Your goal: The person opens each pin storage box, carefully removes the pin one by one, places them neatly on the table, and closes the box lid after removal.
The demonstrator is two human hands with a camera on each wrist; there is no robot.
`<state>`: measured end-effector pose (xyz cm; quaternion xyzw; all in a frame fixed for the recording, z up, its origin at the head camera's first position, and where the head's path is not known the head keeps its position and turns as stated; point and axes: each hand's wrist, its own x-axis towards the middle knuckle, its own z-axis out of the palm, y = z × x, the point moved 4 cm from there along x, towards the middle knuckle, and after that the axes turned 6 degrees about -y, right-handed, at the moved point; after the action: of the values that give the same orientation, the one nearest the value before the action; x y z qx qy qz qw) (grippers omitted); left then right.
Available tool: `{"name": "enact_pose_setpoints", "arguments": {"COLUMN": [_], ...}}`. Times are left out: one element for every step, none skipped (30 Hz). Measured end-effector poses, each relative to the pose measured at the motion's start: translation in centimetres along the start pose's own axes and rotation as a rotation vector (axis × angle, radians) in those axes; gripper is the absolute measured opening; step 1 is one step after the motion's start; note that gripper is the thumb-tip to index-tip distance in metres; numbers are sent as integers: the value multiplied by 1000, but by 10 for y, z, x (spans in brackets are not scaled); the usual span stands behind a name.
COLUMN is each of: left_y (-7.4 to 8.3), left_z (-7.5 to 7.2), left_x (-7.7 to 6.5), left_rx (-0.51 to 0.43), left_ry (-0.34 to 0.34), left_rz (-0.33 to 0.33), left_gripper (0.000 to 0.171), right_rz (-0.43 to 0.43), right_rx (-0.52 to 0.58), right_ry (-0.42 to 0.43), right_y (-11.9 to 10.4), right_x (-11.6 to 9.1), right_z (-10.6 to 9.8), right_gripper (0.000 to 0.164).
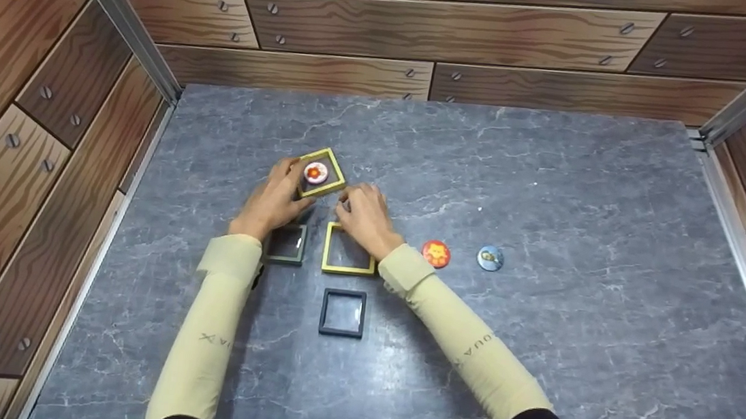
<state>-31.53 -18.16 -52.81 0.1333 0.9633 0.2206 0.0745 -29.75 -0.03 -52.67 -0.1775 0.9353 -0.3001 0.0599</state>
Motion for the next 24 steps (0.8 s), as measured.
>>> {"name": "enact_pose_setpoints", "arguments": {"left_y": [0,0,1,1,1,1,2,3,4,4,4,4,3,3,2,1,1,0,0,0,0,0,-1,-1], "left_z": [1,1,1,2,3,3,3,4,5,5,6,6,7,8,9,9,10,10,11,12,12,13,13,14], "left_x": [2,5,7,9,11,13,15,17,18,20,21,22,23,24,25,26,26,26,27,28,28,29,30,31], "left_rx": [2,6,10,14,19,18,19,17,15,14,13,11,14,20,28,36,44,52,58,62,63,62,60,58], "left_ry": [1,-1,-8,-20,-32,-43,-50,-53,-54,-54,-48,-44,-40,-37,-36,-37,-34,-39,-42,-44,-47,-49,-52,-58], "left_rz": [-2,-5,-12,-22,-31,-42,-47,-46,-42,-40,-31,-24,-19,-16,-19,-23,-22,-28,-31,-32,-34,-35,-36,-40], "left_gripper": [77,78,78,79,80,81,81,81,82,82,82,83,83,83,83,84,84,85,86,86,87,88,88,89], "right_rz": [-5,-10,-14,-17,-18,-16,-11,-3,7,19,28,38,46,54,61,69,76,83,93,102,107,112,115,121], "right_rx": [5,10,14,22,31,43,54,64,76,88,98,107,117,128,141,150,161,170,182,196,208,217,225,232], "right_ry": [5,10,17,22,26,27,22,14,7,0,-8,-16,-18,-21,-22,-25,-30,-31,-33,-36,-36,-36,-36,-36], "right_y": [1,2,2,3,4,4,5,6,7,7,7,7,7,8,8,9,9,10,11,12,13,14,15,16], "right_x": [0,1,1,1,2,3,4,5,5,7,8,9,10,11,12,13,14,15,16,18,19,21,22,24], "right_z": [0,-1,-2,-2,-3,-3,-3,-4,-4,-4,-3,-3,-3,-2,-2,-2,-1,-1,0,0,0,0,0,0], "right_gripper": [25,25,25,24,24,24,24,24,25,25,26,28,29,30,31,32,34,35,36,38,39,40,42,44]}}
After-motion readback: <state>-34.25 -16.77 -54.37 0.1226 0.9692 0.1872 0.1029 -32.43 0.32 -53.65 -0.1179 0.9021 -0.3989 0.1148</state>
